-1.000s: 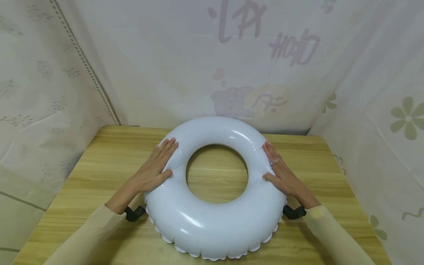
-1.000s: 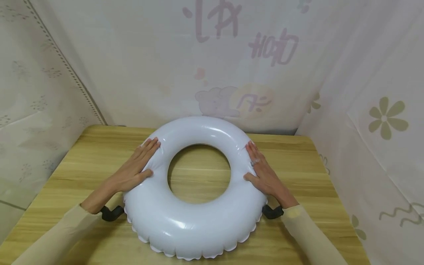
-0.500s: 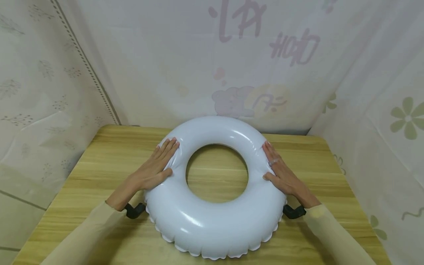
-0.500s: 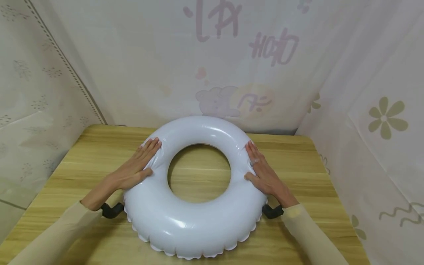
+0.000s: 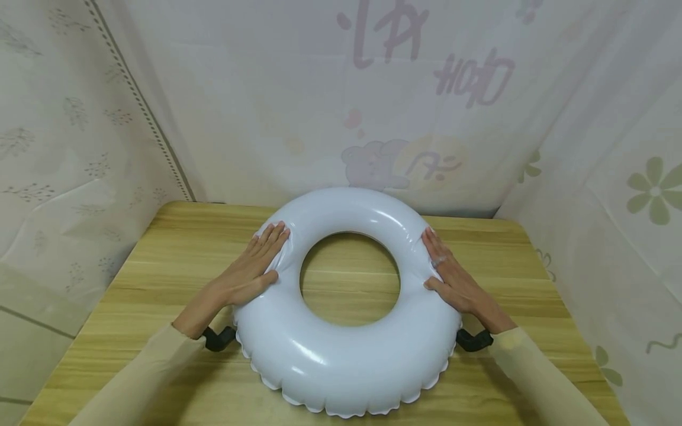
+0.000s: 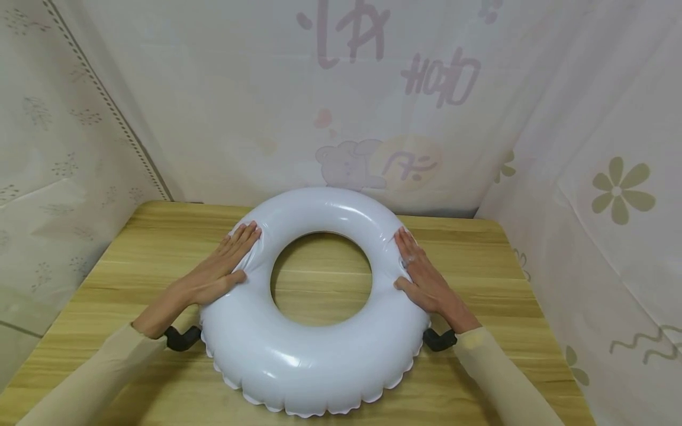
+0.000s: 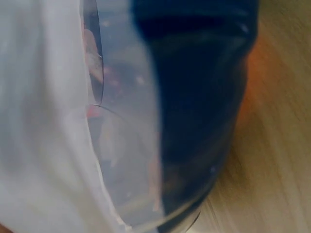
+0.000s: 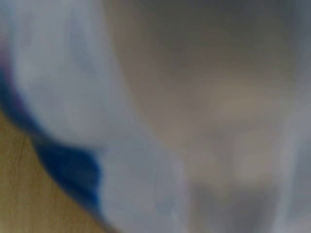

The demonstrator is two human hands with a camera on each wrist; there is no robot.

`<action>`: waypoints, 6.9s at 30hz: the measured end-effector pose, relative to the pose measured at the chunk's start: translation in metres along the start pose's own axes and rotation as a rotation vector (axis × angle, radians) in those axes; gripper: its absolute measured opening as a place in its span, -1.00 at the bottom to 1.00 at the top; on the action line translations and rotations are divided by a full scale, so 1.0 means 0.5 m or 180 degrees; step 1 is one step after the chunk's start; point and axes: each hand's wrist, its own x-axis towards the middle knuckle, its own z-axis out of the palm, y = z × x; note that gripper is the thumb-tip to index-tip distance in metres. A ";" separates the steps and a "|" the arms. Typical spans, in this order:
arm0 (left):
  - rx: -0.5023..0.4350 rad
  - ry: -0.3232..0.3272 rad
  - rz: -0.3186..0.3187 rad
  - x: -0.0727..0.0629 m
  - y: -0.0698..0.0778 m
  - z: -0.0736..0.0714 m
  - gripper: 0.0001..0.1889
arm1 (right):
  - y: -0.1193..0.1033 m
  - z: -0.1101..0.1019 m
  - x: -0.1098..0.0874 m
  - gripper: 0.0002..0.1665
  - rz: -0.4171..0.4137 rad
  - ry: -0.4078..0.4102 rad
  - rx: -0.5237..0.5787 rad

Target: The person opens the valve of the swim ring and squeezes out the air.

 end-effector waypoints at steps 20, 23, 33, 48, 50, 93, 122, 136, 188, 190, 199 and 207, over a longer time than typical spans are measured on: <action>-0.0057 -0.0136 -0.0062 0.005 0.000 -0.003 -0.15 | 0.003 0.003 0.002 0.07 -0.0081 -0.0023 -0.0024; -0.0057 -0.0143 -0.0069 0.005 0.000 -0.003 -0.16 | 0.004 0.003 0.002 0.07 -0.0083 -0.0016 -0.0038; 0.0008 -0.0124 -0.0067 0.004 -0.002 -0.002 -0.16 | 0.002 0.006 0.001 0.06 -0.0055 -0.0005 -0.0058; 0.0132 -0.0025 -0.0032 0.002 0.004 0.000 -0.18 | 0.002 0.004 -0.001 0.02 -0.0101 0.0021 -0.0173; 0.0163 -0.0023 -0.0061 0.001 0.005 0.000 -0.19 | 0.002 0.004 -0.001 0.01 -0.0092 -0.0001 -0.0197; 0.0371 -0.0017 -0.0132 0.000 0.000 0.004 -0.29 | -0.001 0.000 -0.002 -0.07 -0.0147 -0.0074 -0.0586; 0.0288 -0.0065 -0.0126 0.002 -0.003 0.000 -0.32 | 0.000 0.000 0.001 -0.09 -0.0037 -0.0173 -0.0485; 0.0293 -0.0065 -0.0133 0.003 -0.003 0.000 -0.33 | 0.006 0.002 0.003 -0.12 -0.0090 -0.0178 -0.0483; 0.0172 0.0467 0.0043 0.000 -0.021 0.010 -0.11 | 0.013 -0.017 0.004 0.19 0.0205 -0.0020 -0.0220; 0.0108 0.0593 0.0005 0.001 -0.019 0.008 -0.08 | 0.009 -0.026 0.006 0.22 0.0251 0.0026 -0.0300; 0.0010 0.1031 0.0410 -0.030 0.024 -0.006 -0.30 | -0.035 -0.076 -0.017 0.03 -0.0004 0.0259 -0.0253; 0.0233 0.0694 0.0915 -0.061 0.073 0.013 -0.31 | -0.094 -0.064 -0.053 -0.01 -0.0554 0.0175 -0.0482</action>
